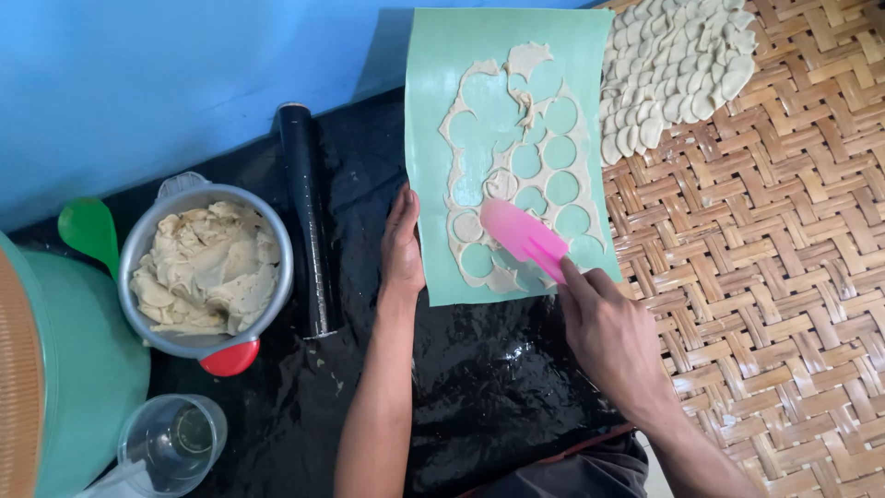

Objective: Spreading and rolling dough onto a sheet to create chips.

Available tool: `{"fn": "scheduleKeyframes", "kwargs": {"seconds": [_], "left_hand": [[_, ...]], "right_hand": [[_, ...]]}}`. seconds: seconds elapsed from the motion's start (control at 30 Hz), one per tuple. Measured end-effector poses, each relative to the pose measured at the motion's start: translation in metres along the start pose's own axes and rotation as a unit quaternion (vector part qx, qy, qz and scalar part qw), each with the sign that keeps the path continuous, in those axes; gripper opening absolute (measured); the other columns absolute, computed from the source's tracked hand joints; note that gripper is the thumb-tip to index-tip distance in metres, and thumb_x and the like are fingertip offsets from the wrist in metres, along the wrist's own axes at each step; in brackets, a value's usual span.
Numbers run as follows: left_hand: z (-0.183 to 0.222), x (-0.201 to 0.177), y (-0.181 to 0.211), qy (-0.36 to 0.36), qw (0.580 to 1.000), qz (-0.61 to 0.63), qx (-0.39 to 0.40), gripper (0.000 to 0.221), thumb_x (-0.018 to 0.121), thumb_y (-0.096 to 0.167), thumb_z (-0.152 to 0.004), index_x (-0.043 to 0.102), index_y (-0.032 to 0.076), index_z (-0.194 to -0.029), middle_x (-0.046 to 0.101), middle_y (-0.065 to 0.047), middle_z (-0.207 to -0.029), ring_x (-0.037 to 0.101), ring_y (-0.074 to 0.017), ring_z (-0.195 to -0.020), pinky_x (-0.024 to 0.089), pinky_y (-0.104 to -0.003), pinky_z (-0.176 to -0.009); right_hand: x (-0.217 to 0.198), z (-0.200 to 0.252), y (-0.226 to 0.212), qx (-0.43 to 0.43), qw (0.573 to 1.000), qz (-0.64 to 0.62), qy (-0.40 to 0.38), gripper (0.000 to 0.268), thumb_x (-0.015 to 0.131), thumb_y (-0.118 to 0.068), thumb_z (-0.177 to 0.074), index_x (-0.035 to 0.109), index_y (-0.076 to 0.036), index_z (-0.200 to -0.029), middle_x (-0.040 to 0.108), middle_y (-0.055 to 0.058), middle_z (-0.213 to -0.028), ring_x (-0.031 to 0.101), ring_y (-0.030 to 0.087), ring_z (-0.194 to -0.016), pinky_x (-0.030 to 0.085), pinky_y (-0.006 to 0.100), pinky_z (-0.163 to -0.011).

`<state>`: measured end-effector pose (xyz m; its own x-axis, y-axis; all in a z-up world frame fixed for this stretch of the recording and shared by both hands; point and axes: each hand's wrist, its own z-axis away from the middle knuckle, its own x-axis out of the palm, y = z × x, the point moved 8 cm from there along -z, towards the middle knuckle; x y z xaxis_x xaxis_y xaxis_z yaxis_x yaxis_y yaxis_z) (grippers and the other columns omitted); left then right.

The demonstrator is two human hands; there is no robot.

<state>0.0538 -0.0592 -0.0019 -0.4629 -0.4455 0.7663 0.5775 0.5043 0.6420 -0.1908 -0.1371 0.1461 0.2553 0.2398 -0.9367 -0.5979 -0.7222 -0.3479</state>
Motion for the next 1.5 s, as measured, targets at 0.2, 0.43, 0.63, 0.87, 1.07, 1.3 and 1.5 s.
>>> {"fn": "scheduleKeyframes", "kwargs": {"seconds": [0.2,0.43,0.63,0.87,1.07,1.3,1.5], "left_hand": [[0.002,0.010,0.006,-0.006,1.000,-0.026,0.003,0.051,0.053,0.032,-0.109,0.049,0.005,-0.152,0.060,-0.008,-0.144,0.059,-0.0189,-0.129,0.048,-0.036,-0.108],[0.004,0.011,0.008,-0.008,1.000,-0.026,0.002,0.052,0.051,0.033,-0.110,0.047,0.004,-0.154,0.059,-0.008,-0.146,0.058,-0.0190,-0.129,0.048,-0.036,-0.108],[0.003,0.014,0.007,-0.025,1.000,-0.004,0.001,0.050,0.048,0.031,-0.111,0.046,0.005,-0.154,0.059,-0.008,-0.146,0.058,-0.0193,-0.129,0.048,-0.036,-0.108],[0.003,0.011,0.008,0.000,1.000,-0.028,0.003,0.049,0.049,0.029,-0.111,0.047,0.005,-0.153,0.059,-0.006,-0.145,0.057,-0.0173,-0.129,0.046,-0.034,-0.108],[-0.002,-0.009,-0.003,-0.005,1.000,-0.006,0.009,0.045,0.054,0.029,-0.111,0.051,0.005,-0.150,0.061,-0.006,-0.141,0.058,-0.0176,-0.126,0.047,-0.034,-0.107],[0.000,0.004,0.002,-0.011,1.000,-0.014,0.011,0.045,0.054,0.029,-0.110,0.051,0.004,-0.147,0.060,-0.008,-0.143,0.058,-0.0205,-0.130,0.045,-0.036,-0.111],[0.004,0.022,0.010,-0.013,0.999,-0.032,0.008,0.051,0.052,0.031,-0.108,0.046,0.005,-0.152,0.056,-0.007,-0.149,0.054,-0.0200,-0.135,0.042,-0.036,-0.113]], "right_hand": [[-0.003,-0.004,0.003,0.021,0.999,-0.025,-0.019,0.034,0.062,-0.022,-0.097,0.069,-0.010,-0.128,0.066,0.011,-0.081,0.068,0.032,-0.058,0.054,0.045,-0.051],[0.001,-0.009,0.018,-0.003,0.997,-0.072,0.008,0.033,0.065,-0.022,-0.096,0.073,-0.012,-0.126,0.070,0.012,-0.084,0.069,0.030,-0.062,0.055,0.044,-0.060],[0.025,-0.025,0.048,0.012,0.991,-0.125,-0.035,0.035,0.072,-0.028,-0.090,0.076,-0.015,-0.123,0.075,0.012,-0.086,0.071,0.026,-0.062,0.056,0.040,-0.063],[0.051,-0.025,0.075,0.132,0.955,-0.229,-0.133,0.036,0.074,-0.029,-0.091,0.078,-0.015,-0.125,0.077,0.013,-0.074,0.065,0.012,-0.059,0.051,0.029,-0.057],[0.070,-0.019,0.114,0.127,0.870,-0.467,-0.091,0.038,0.073,-0.027,-0.093,0.077,-0.004,-0.123,0.066,0.001,-0.073,0.052,0.005,-0.056,0.039,0.022,-0.047],[0.018,-0.011,0.186,0.173,0.928,-0.304,0.132,0.040,0.069,-0.027,-0.099,0.069,-0.003,-0.131,0.076,0.005,-0.094,0.072,0.007,-0.079,0.055,0.022,-0.067],[0.008,-0.021,0.245,0.226,0.936,-0.194,0.188,0.038,0.067,-0.026,-0.102,0.069,-0.007,-0.135,0.078,0.012,-0.098,0.076,0.017,-0.081,0.058,0.032,-0.073]]}}
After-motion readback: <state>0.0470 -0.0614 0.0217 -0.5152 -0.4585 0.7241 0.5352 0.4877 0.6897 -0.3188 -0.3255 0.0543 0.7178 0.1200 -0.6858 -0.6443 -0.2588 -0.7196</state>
